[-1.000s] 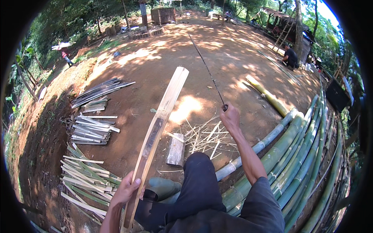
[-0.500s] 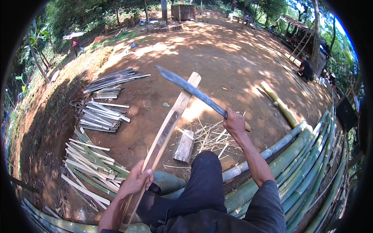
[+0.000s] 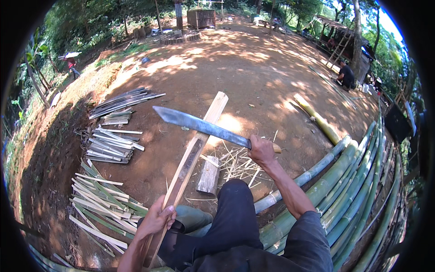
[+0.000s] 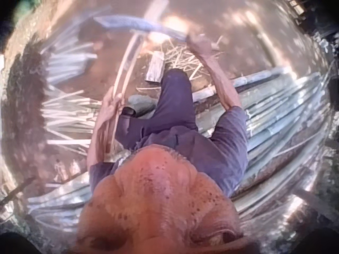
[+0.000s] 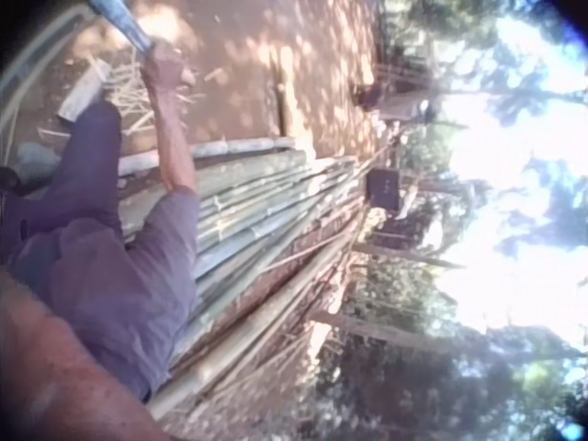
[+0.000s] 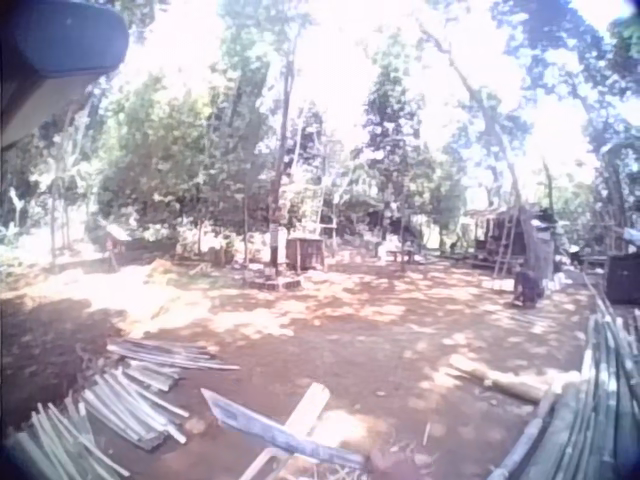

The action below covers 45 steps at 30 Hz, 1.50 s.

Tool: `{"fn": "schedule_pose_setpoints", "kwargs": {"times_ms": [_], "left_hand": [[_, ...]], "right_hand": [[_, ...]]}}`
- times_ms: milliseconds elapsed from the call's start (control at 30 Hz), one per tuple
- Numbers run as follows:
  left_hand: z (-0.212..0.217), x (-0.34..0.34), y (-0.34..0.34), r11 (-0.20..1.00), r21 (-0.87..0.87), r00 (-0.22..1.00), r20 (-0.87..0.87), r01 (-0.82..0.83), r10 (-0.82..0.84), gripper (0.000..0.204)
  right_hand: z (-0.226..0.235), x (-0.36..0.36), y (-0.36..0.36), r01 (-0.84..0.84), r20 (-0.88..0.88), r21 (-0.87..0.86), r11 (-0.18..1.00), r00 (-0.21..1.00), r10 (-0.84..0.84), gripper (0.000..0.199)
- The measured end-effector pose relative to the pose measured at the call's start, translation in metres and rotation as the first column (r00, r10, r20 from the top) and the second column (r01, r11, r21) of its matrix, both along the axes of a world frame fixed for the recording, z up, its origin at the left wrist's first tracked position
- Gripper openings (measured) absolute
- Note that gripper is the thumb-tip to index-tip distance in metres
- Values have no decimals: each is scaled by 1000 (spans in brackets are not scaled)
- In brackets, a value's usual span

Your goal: The person sits on the ground and uses a machete to split long bamboo poles into thin strips. They repeatedly strike the bamboo against a wooden block to separate the layers, then gather the resulting strips and place them in a pile.

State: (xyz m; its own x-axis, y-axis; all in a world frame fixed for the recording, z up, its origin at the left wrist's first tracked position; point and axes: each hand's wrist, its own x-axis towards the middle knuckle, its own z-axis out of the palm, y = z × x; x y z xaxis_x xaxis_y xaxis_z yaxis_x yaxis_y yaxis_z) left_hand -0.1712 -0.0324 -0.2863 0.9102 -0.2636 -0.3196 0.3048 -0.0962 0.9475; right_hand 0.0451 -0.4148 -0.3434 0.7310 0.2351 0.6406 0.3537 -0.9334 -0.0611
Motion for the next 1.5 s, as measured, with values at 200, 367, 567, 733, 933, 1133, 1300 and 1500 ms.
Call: {"fn": "schedule_pose_setpoints", "kwargs": {"times_ms": [200, 367, 567, 733, 933, 1133, 1300, 1500], "left_hand": [[-7, -14, 10, 1000, 8, 999, -38, 15, -14, 23], [-26, -4, 23, 989, 147, 999, 39, 10, -16, 25], [-54, 9, 39, 849, 528, 979, 187, -27, -85, 20], [-81, 11, 50, 642, 720, 809, 527, -263, -260, 56], [-121, 21, 79, 479, 762, 725, 613, -436, -315, 81], [-165, 39, 95, 310, 750, 724, 654, -584, -220, 85], [-185, 49, 96, 247, 735, 720, 674, -632, -163, 80], [-155, 43, 54, 365, 637, 653, 751, -679, -95, 86]], "right_hand": [[12, 23, -34, 385, -263, 279, 880, 912, -316, 13], [17, 1, -15, 244, -326, 704, 667, 945, -1, 22], [69, -24, 36, 150, -136, 988, 34, 741, 658, 37], [72, -34, 71, 186, 41, 954, -235, 696, 717, 30], [76, -53, 109, 211, 193, 895, -393, 611, 768, 22], [67, -77, 128, 252, 261, 875, -414, 475, 841, 28], [65, -86, 141, 206, 197, 921, -330, 483, 853, 31], [67, -92, 155, 185, 132, 933, -308, 622, 772, 29]]}}
